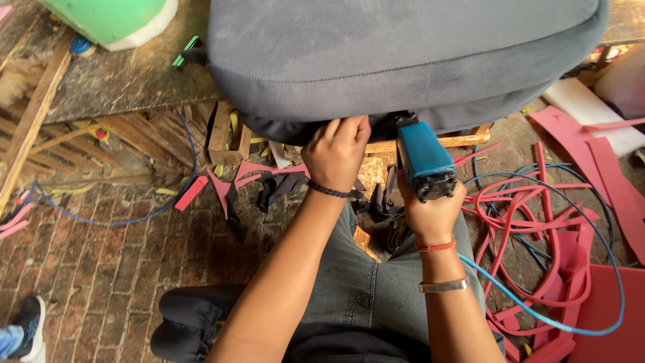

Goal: The person stretches a gray fabric cover over a foam seat cushion on a wooden frame, pulling the fabric edges taut around the underside. They use a pneumatic staple gun to fasten the fabric to the frame, working around the cushion and repositioning it to staple each side.

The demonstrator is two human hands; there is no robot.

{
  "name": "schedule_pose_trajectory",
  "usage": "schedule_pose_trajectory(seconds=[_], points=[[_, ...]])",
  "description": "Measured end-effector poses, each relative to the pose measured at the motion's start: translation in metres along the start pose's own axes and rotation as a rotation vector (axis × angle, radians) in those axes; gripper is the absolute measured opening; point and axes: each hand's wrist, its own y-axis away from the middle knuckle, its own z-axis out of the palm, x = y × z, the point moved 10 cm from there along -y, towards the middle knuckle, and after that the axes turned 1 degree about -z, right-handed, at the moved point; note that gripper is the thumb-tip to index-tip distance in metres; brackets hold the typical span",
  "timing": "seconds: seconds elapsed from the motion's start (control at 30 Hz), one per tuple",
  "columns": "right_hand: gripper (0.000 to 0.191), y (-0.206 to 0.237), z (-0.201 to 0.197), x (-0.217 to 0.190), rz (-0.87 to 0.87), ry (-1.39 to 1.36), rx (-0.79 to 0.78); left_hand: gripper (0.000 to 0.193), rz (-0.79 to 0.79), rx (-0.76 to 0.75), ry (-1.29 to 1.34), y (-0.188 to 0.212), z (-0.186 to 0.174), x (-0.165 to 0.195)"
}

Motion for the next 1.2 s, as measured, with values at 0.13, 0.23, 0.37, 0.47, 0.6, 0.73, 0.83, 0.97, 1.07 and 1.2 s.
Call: schedule_pose_trajectory(seconds=[0.13, 0.23, 0.37, 0.47, 0.6, 0.73, 0.83, 0.97, 1.07, 1.2], points=[[0.016, -0.003, 0.002, 0.012, 0.089, -0.136, 0.002, 0.015, 0.078, 0.091, -0.121, 0.003, 0.006, -0.002], [0.015, -0.007, 0.005, 0.015, 0.109, -0.191, -0.007, 0.019, 0.17, 0.027, -0.086, 0.004, 0.012, -0.008], [0.016, -0.01, 0.008, 0.016, 0.132, -0.215, -0.002, 0.034, 0.183, -0.361, 0.225, 0.025, 0.02, -0.023], [0.015, -0.011, 0.011, 0.012, 0.102, -0.147, -0.002, 0.064, 0.097, -0.392, 0.055, 0.037, 0.013, -0.036], [0.015, -0.012, 0.012, 0.007, 0.091, -0.12, 0.01, 0.085, 0.027, -0.472, -0.143, 0.043, 0.022, -0.043], [0.014, -0.012, 0.015, 0.004, 0.122, -0.14, -0.006, 0.089, 0.052, -0.515, -0.236, 0.04, 0.034, -0.033], [0.015, -0.01, 0.015, 0.006, 0.156, -0.161, 0.003, 0.088, 0.022, -0.568, -0.206, 0.039, 0.041, -0.025], [0.018, -0.007, 0.013, 0.007, 0.129, -0.158, 0.017, 0.089, 0.005, -0.552, -0.154, 0.034, 0.039, -0.017], [0.02, -0.002, 0.012, 0.009, 0.122, -0.161, 0.006, 0.087, 0.029, -0.562, -0.168, 0.032, 0.038, -0.017], [0.023, 0.002, 0.017, -0.005, -0.028, -0.099, -0.012, 0.086, 0.045, -0.542, -0.157, 0.029, 0.034, -0.016]])
